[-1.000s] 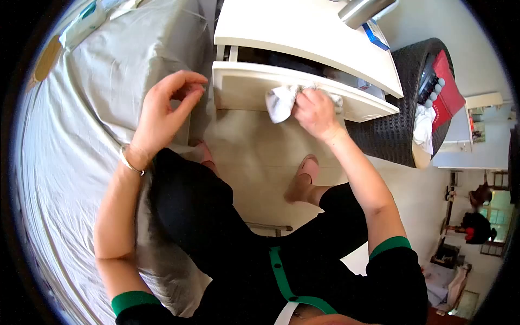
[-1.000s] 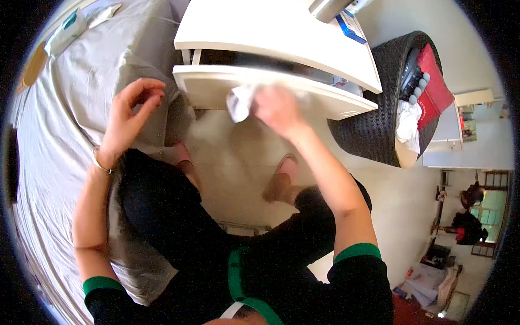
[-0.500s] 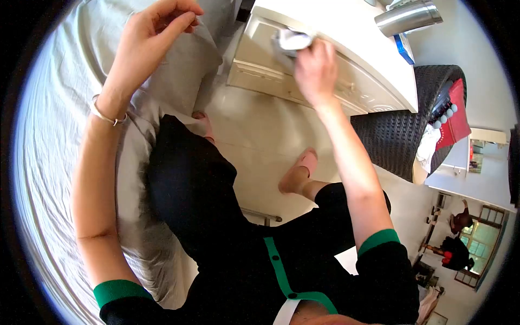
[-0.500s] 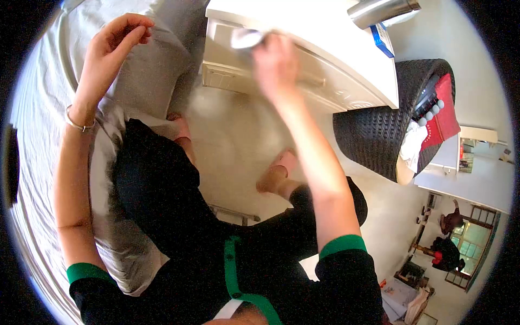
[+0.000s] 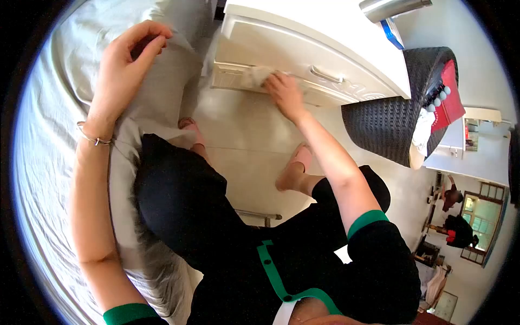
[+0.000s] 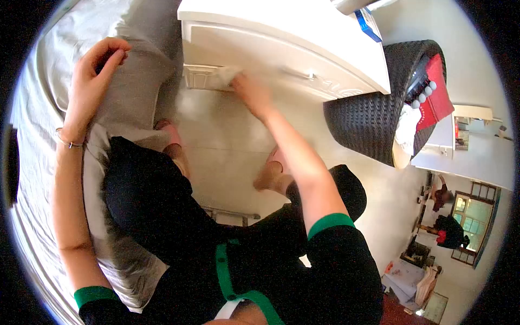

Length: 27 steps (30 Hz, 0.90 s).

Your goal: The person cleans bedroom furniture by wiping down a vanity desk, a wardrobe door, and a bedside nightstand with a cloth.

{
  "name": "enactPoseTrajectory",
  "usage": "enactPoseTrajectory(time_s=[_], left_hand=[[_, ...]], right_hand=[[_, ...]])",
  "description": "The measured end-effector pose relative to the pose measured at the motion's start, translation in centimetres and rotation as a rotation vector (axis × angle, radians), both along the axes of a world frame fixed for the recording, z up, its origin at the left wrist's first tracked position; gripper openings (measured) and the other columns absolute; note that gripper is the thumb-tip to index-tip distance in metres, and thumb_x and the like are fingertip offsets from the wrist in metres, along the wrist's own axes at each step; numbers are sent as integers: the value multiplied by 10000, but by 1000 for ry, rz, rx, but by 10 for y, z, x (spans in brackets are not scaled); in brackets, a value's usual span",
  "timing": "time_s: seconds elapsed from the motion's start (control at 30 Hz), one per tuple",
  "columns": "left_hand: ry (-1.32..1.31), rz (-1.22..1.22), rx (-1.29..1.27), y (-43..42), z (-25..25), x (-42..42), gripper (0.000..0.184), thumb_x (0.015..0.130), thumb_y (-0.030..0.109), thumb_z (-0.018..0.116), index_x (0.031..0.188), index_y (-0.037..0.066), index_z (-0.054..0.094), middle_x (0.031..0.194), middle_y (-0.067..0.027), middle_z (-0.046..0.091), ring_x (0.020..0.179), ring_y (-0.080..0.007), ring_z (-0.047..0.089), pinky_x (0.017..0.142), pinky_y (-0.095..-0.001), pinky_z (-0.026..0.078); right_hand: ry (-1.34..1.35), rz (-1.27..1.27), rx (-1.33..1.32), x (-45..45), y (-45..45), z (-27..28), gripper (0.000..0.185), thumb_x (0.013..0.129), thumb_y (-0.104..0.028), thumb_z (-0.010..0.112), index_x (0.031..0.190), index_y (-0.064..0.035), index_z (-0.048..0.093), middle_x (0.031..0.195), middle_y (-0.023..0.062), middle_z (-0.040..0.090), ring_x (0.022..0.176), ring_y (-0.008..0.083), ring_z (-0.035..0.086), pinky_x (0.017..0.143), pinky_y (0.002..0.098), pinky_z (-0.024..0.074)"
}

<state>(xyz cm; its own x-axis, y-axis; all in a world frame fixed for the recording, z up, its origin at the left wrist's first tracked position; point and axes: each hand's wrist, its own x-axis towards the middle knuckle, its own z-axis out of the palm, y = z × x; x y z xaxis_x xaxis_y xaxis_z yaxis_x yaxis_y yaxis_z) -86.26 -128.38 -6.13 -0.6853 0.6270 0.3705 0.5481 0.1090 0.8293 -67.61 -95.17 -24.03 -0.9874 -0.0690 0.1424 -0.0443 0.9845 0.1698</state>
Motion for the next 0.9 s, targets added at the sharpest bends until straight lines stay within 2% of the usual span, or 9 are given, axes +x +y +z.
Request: enactPoseTrajectory(time_s=[0.07,0.2,0.3,0.37,0.5,0.57,0.7,0.8,0.9], left_hand=[[71,4,-68,1,-1,0,147,958,75,590,1053,-10,664,937,-14,671,882,-67,606,829,-226,481],[97,12,-174,2,4,2,140,963,76,577,1049,-7,650,952,-12,655,900,-85,592,842,-231,464],[173,53,-218,2,2,2,141,955,78,585,1045,-5,654,935,-17,657,892,-86,591,832,-232,464],[216,37,-199,4,5,4,140,952,85,592,1039,-5,656,920,-20,657,890,-86,590,830,-234,466],[203,72,-233,6,5,5,134,937,70,612,1036,5,674,923,-33,673,864,-94,622,817,-246,497],[198,76,-242,6,4,5,132,937,73,613,1033,7,674,918,-32,670,861,-93,620,810,-245,496],[203,62,-242,9,2,5,120,931,73,616,1014,6,672,902,-34,665,838,-92,614,787,-247,493],[227,52,-270,8,4,5,114,928,71,617,1005,4,668,898,-39,664,826,-92,612,777,-247,492],[249,29,-251,10,2,5,112,927,69,618,1003,3,667,895,-44,664,822,-93,611,771,-245,491]], right_hand=[[-163,-240,160,41,38,5,319,803,-98,584,1117,-92,640,1198,54,576,1172,267,519,922,415,468],[218,-611,-314,139,127,-9,351,781,-44,599,1131,-59,624,1162,123,607,1137,338,550,942,424,476],[543,-948,-360,186,185,-6,334,819,-37,608,1153,-18,609,1102,162,669,1010,360,647,869,428,531],[1107,-1385,-1043,202,232,-32,275,903,-76,584,1162,14,605,1070,171,692,906,320,694,777,428,567],[1147,-1026,-1826,182,228,-31,282,929,-83,546,1192,3,602,1111,154,663,963,283,677,782,432,581],[1010,-888,-1769,139,194,-30,294,913,-50,544,1199,0,592,1123,150,654,985,255,660,818,423,564],[1188,-978,-1510,46,65,-3,284,897,-50,560,1172,18,557,1104,134,651,983,203,627,851,383,524],[1089,-1038,-1237,13,27,-30,313,885,-76,596,1174,29,538,1052,141,649,955,251,626,851,392,509],[1054,-832,-786,-13,-6,-61,360,873,-108,634,1186,36,529,1057,174,622,979,314,601,893,416,471]])
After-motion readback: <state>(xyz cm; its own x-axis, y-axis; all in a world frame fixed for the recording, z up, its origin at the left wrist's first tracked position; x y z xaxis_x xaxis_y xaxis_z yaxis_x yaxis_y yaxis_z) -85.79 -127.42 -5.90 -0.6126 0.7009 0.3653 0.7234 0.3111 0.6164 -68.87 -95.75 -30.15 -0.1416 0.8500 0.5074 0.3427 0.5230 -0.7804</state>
